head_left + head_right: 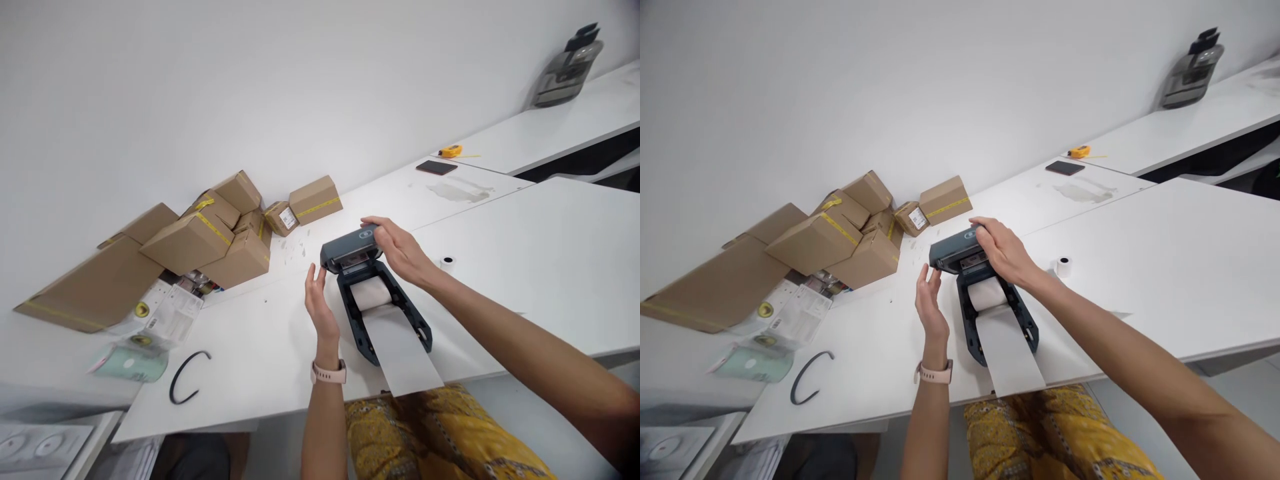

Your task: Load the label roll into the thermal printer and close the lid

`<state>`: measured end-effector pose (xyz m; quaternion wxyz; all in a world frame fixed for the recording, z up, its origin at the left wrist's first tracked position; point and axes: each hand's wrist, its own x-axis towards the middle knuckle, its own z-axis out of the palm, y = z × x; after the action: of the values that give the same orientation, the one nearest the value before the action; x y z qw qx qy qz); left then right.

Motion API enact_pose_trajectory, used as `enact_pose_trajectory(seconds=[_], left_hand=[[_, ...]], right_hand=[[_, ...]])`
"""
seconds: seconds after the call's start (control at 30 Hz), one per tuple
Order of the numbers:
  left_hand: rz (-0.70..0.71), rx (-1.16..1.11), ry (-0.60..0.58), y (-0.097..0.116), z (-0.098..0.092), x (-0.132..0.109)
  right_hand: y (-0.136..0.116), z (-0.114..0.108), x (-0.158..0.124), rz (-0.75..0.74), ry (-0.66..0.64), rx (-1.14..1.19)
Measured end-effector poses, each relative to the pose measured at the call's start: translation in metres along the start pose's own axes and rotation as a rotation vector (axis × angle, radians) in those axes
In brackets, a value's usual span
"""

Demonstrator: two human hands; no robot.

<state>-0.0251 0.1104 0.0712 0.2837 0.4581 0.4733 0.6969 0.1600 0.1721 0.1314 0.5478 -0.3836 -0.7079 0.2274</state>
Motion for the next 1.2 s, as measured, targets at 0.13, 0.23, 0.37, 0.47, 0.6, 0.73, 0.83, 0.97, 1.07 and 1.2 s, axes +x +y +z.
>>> enact_pose_trajectory(seconds=[0.13,0.23,0.37,0.47,0.6,0.73,0.83,0.97,1.07,1.2], left_hand=[[-0.149,0.153,-0.011,-0.026,0.003,0.008],[-0.278,0.245,-0.077,-0.047,0.004,-0.003],[-0.338,0.274,-0.157,-0.061,0.001,-0.016],[-0.322,0.307,-0.173,-0.063,-0.002,-0.016],[-0.303,0.319,-0.157,-0.062,-0.002,-0.013],[-0.279,0.302,-0.146,-0.062,0.001,-0.012],[-0.246,0.298,-0.131,-0.063,0.002,-0.012],[-0.245,0.362,-0.129,-0.064,0.001,-0.011],[-0.259,0.449,-0.177,-0.057,-0.001,-0.009],[-0.202,0.608,-0.267,-0.045,0.000,-0.005]], right_hand=[[0.004,0.006,0.044,0.141,-0.039,-0.053],[0.011,0.013,0.077,0.237,-0.073,-0.070],[0.021,0.023,0.107,0.342,-0.080,-0.074],[0.023,0.024,0.110,0.338,-0.088,-0.061],[0.018,0.010,0.074,0.168,0.060,-0.026],[0.024,0.002,0.010,-0.064,0.197,-0.138],[0.041,0.010,-0.024,-0.156,-0.354,-0.316],[0.060,0.032,-0.032,-0.170,-0.850,-0.581],[0.063,0.047,-0.025,-0.177,-0.970,-0.656],[0.058,0.059,-0.021,-0.167,-0.986,-0.686]])
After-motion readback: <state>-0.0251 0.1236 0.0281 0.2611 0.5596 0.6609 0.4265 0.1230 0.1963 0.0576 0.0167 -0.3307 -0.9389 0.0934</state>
